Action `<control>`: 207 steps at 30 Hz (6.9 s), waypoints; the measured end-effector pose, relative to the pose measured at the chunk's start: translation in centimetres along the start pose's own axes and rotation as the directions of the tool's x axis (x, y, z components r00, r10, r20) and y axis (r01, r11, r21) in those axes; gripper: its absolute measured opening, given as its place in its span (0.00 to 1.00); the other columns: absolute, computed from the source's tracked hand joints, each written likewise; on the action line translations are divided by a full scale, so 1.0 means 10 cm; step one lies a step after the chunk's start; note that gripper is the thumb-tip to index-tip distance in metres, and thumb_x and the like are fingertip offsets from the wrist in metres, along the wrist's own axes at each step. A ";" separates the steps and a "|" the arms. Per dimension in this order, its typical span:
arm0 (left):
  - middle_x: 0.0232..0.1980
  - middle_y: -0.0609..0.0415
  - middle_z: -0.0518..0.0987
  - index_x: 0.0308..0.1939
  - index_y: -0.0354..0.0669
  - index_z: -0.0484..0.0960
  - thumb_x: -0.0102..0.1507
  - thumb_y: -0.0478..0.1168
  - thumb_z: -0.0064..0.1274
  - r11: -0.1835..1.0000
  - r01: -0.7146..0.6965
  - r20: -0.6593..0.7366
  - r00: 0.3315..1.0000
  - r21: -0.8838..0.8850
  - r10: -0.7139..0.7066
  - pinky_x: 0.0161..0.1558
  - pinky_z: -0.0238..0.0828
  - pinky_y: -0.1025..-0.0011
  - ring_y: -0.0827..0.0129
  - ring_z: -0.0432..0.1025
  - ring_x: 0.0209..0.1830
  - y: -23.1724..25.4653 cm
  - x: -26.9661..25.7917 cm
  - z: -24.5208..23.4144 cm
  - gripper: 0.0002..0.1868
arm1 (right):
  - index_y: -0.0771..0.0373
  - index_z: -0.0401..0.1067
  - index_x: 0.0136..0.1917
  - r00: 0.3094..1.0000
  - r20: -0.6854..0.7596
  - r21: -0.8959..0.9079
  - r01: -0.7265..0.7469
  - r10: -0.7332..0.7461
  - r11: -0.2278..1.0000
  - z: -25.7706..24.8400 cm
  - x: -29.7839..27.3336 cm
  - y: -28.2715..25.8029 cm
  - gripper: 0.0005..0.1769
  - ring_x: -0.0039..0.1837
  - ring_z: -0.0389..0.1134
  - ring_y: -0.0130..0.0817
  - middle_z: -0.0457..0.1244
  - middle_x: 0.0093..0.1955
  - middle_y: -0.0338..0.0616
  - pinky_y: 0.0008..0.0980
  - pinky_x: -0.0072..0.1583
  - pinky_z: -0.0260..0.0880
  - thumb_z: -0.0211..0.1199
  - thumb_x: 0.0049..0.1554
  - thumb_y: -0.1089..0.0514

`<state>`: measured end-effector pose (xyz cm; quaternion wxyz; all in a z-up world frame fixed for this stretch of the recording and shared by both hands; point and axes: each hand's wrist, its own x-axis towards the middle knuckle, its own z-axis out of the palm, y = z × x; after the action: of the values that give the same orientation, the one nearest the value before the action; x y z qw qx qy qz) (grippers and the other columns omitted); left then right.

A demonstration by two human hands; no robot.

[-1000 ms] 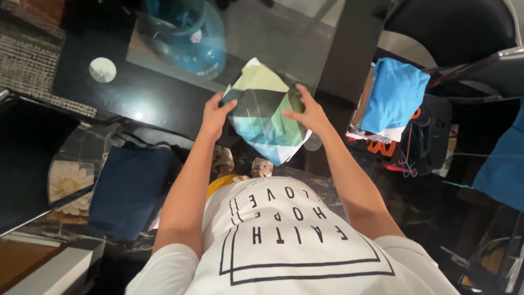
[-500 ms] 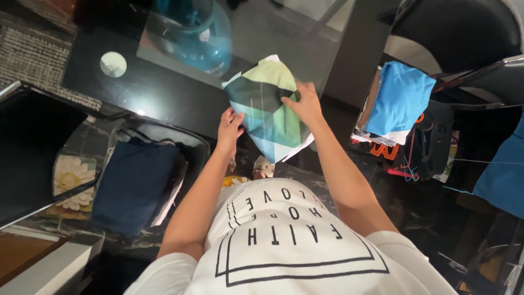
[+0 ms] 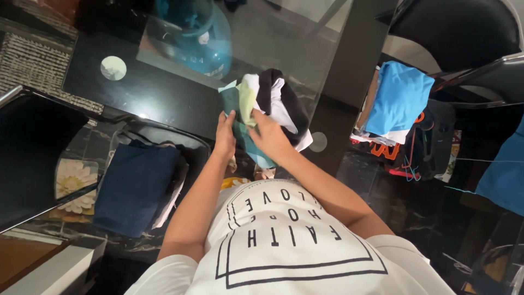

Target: Folding various items of laundry including shirts and socks on a dining table.

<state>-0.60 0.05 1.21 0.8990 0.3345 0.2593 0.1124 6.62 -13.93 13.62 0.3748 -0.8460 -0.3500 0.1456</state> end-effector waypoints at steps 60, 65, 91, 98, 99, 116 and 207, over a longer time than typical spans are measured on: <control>0.38 0.48 0.79 0.41 0.34 0.81 0.59 0.46 0.69 0.335 -0.093 0.060 0.992 0.938 0.110 0.40 0.70 0.69 0.65 0.72 0.36 0.58 0.17 -0.42 0.19 | 0.67 0.68 0.63 0.748 -0.177 0.533 -0.474 0.640 0.701 -0.24 -0.85 2.10 0.23 0.56 0.68 0.30 0.67 0.55 0.43 0.31 0.59 0.70 0.71 0.56 0.61; 0.63 0.37 0.73 0.66 0.34 0.71 0.59 0.50 0.69 0.397 -0.414 0.256 0.883 0.819 0.393 0.62 0.65 0.60 0.50 0.68 0.62 0.51 0.77 0.02 0.38 | 0.59 0.60 0.73 0.777 -0.245 0.673 -0.295 0.580 0.678 -0.51 -0.20 1.79 0.34 0.61 0.67 0.28 0.65 0.62 0.42 0.30 0.62 0.69 0.70 0.59 0.55; 0.38 0.44 0.79 0.46 0.42 0.74 0.62 0.47 0.62 0.194 -0.349 0.353 0.935 0.917 0.012 0.44 0.71 0.60 0.52 0.74 0.40 0.83 1.08 0.35 0.17 | 0.63 0.71 0.62 0.828 -0.383 0.033 -0.430 0.409 0.902 -0.46 0.11 2.04 0.14 0.61 0.67 0.50 0.66 0.60 0.53 0.40 0.62 0.68 0.65 0.66 0.56; 0.42 0.40 0.80 0.47 0.38 0.79 0.64 0.52 0.61 0.127 -0.301 0.248 0.914 0.945 0.322 0.45 0.72 0.55 0.47 0.75 0.42 0.69 0.81 0.29 0.20 | 0.56 0.66 0.67 0.939 -0.324 -0.248 -0.199 0.112 0.948 -0.68 0.38 1.36 0.23 0.71 0.62 0.47 0.62 0.68 0.45 0.50 0.70 0.62 0.64 0.59 0.57; 0.42 0.41 0.80 0.48 0.38 0.79 0.67 0.52 0.58 0.162 -0.315 0.236 0.895 0.935 0.379 0.46 0.72 0.55 0.48 0.75 0.42 0.66 0.77 0.29 0.19 | 0.51 0.66 0.70 0.962 -0.248 -0.351 0.024 -0.117 0.936 -0.77 0.44 1.14 0.27 0.73 0.61 0.46 0.62 0.71 0.45 0.50 0.73 0.61 0.65 0.58 0.55; 0.53 0.48 0.81 0.61 0.33 0.68 0.58 0.40 0.67 0.892 0.039 -0.009 0.999 0.449 -0.039 0.56 0.74 0.69 0.68 0.77 0.53 -0.43 -0.63 0.38 0.33 | 0.65 0.72 0.55 0.918 -0.033 -0.092 -0.398 0.396 0.913 -0.46 -0.34 1.77 0.22 0.56 0.68 0.52 0.66 0.56 0.55 0.44 0.56 0.68 0.58 0.68 0.42; 0.56 0.32 0.78 0.69 0.42 0.65 0.65 0.40 0.48 0.380 -0.093 0.038 0.988 0.920 0.152 0.58 0.69 0.53 0.39 0.73 0.58 -3.26 0.71 3.74 0.27 | 0.42 0.52 0.82 0.997 -0.014 -0.291 0.065 -0.072 0.954 -3.45 -1.46 3.78 0.43 0.86 0.32 0.57 0.33 0.87 0.52 0.79 0.75 0.32 0.62 0.58 0.35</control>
<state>26.55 -42.07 0.89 0.5465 0.7901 0.2763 0.0253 32.06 -60.43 8.91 0.2555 -0.8810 -0.3921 0.0693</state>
